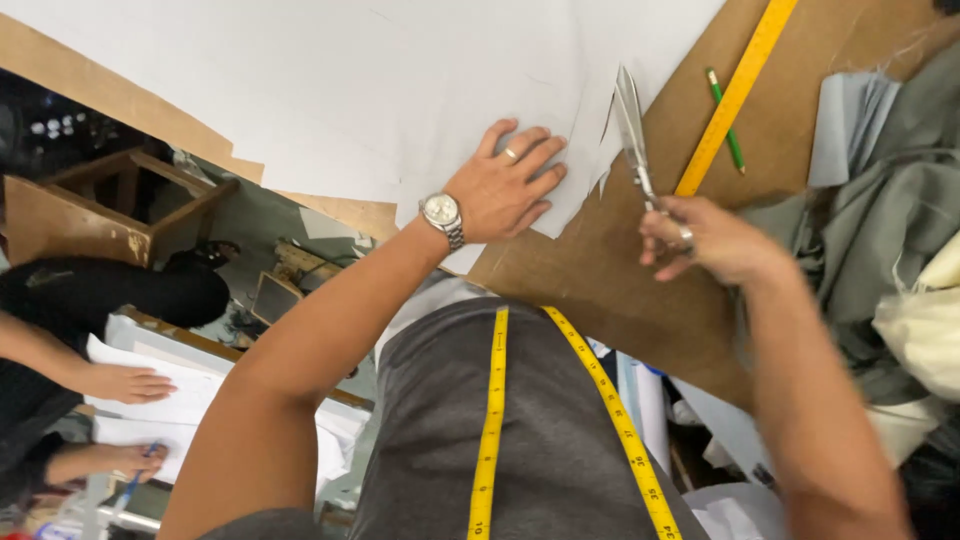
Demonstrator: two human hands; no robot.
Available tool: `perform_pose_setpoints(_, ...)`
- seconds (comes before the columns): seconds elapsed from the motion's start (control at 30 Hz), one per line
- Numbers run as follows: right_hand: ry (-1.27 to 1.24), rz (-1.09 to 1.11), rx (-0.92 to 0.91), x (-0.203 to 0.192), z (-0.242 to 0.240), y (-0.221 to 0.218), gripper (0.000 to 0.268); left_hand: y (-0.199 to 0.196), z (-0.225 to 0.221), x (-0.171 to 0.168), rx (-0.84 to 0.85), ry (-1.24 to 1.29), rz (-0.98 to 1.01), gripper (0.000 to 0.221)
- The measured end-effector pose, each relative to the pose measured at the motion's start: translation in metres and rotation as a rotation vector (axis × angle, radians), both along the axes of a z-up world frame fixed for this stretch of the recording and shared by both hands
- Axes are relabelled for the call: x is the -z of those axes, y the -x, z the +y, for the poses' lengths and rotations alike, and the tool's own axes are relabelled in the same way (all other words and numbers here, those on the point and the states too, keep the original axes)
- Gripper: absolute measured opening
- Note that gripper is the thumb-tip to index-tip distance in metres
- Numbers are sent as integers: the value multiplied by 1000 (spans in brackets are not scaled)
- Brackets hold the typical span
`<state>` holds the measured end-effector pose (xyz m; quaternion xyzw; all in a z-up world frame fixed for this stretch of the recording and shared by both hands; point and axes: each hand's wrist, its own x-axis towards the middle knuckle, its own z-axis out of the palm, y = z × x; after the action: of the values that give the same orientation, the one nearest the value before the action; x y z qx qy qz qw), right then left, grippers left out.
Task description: Tracing a template onto paper and cutting out the pattern using scissors in a sewing factory environment.
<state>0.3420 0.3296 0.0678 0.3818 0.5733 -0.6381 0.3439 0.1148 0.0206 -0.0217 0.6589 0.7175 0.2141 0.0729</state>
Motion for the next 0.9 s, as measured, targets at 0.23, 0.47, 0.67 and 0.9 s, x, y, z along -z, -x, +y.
perform_pose_setpoints(0.23, -170, -275, -689, -30, 130, 125, 29, -32, 61, -16, -309, -77, 109, 54)
perform_pose_setpoints(0.47, -419, -148, -1217, 0, 174, 173, 57, -32, 60, -4, -334, -75, 212, 43)
perform_pose_setpoints(0.67, -479, -175, -1354, 9, 191, 179, 70, -31, 59, -7, -348, -95, 218, 41)
perform_pose_setpoints(0.9, -513, -140, -1466, 9, 166, 217, 74, -31, 59, -5, -358, -113, 209, 40)
